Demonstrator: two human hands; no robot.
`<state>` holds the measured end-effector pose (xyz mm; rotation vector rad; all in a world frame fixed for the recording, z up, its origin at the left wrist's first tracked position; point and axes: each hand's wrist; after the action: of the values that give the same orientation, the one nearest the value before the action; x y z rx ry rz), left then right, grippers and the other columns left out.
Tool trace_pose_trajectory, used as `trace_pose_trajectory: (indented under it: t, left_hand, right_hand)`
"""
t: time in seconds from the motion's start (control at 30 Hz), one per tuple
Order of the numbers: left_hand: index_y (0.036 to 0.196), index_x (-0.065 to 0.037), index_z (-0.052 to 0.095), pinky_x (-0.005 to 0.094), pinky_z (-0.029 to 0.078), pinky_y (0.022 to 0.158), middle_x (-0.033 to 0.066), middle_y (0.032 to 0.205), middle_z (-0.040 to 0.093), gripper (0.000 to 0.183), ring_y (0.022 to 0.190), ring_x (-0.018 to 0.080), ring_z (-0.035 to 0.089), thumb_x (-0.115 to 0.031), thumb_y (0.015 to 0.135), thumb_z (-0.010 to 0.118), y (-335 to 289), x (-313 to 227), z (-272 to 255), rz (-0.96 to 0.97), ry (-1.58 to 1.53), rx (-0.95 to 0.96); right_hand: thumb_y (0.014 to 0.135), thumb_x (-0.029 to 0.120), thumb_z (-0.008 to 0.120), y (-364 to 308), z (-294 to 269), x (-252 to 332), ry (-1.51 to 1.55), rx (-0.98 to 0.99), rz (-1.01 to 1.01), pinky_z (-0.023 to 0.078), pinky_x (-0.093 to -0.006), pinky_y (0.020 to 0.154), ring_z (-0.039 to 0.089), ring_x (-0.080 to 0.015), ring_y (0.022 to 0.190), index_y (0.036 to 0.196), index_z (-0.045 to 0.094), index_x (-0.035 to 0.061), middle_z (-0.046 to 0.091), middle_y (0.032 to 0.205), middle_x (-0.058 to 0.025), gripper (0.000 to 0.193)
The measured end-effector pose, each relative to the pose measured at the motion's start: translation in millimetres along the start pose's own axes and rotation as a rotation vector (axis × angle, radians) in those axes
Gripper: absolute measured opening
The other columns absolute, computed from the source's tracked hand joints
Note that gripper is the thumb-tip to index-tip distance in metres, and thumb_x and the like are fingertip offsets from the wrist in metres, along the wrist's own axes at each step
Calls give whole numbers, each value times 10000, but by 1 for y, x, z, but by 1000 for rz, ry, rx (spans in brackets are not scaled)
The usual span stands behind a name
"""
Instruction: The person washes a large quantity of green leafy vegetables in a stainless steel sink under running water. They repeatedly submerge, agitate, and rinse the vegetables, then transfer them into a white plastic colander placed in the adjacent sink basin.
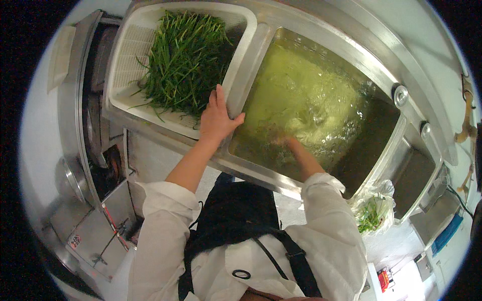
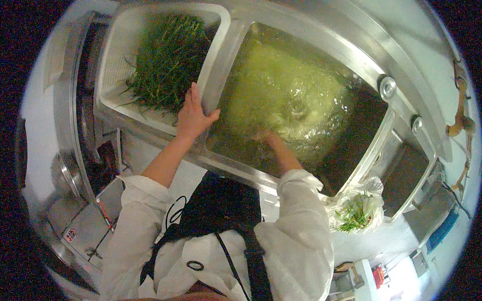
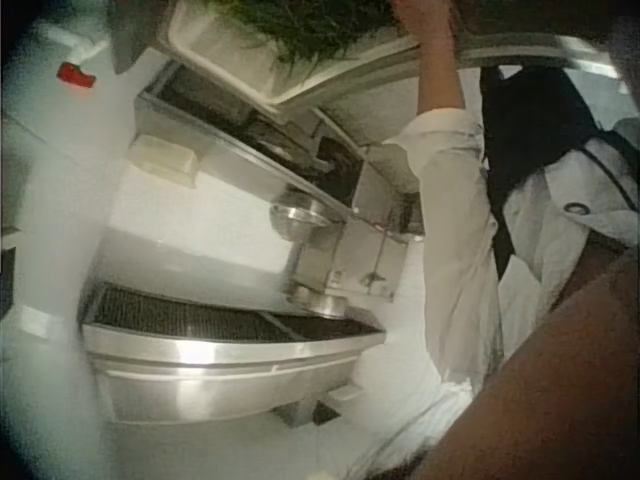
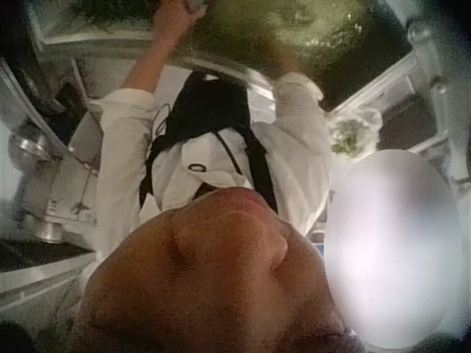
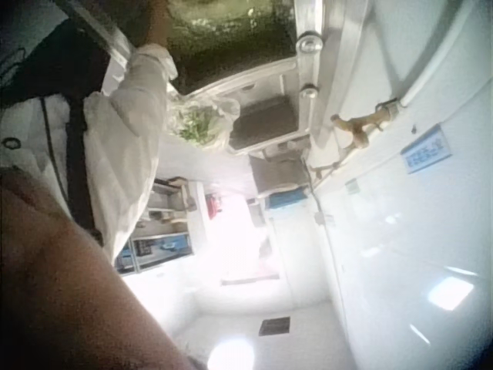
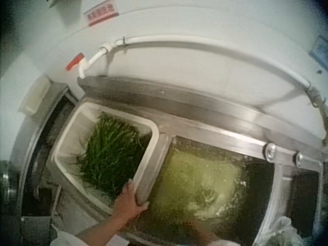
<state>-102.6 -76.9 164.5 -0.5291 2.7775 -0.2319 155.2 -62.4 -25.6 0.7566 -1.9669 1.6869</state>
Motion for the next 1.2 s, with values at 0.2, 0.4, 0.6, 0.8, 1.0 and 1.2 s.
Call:
trace_pose_trajectory:
  t: [0.2,0.4,0.6,0.8,1.0,1.2]
  left_hand:
    - [1379,-25,58,444,455,849,274,1292,337,1071,1122,395,444,-438,635,708,4,-5,-7,-32,-54,83]
    - [1383,-30,46,451,457,838,275,1282,345,1095,1115,391,447,-447,622,714,3,4,6,8,14,26]
    - [1386,-40,44,442,482,796,281,1263,358,1093,1039,397,503,-455,625,711,0,3,4,0,26,16]
    - [1387,-43,38,438,494,772,269,1271,352,1105,1010,401,519,-463,620,714,2,1,3,1,15,14]
    - [1382,-38,47,433,497,766,260,1278,348,1096,999,400,525,-450,619,718,3,1,2,12,-6,0]
    - [1379,-38,46,443,493,771,266,1279,342,1094,1015,408,512,-442,617,719,0,5,8,16,3,-23]
  right_hand:
    - [742,384,638,90,-104,55,189,-415,-191,341,-400,991,408,-277,1200,1298,415,122,426,1307,-167,653]
    - [714,345,659,98,-226,-95,-484,-790,49,394,-401,925,495,-273,1097,1193,511,88,524,1189,-169,564]
    - [735,358,631,-33,-204,-197,-512,-762,372,396,-406,907,503,-282,1068,1191,516,81,528,1172,-167,546]
    - [757,370,602,-117,-94,-224,-480,-585,486,398,-411,888,511,-291,1038,1190,520,74,533,1156,-164,531]
    - [779,382,573,-76,22,-169,-440,-211,131,401,-416,869,520,-300,1008,1188,524,67,537,1140,-162,519]
    - [749,388,604,68,1,0,111,-314,-227,349,-417,976,397,-303,1204,1304,420,136,393,1348,-123,637]
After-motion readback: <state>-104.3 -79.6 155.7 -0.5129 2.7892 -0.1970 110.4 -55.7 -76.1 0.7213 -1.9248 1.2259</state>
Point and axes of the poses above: each hand's wrist, its own y-axis towards the middle knuckle, its own z-axis out of the palm, x = y × z
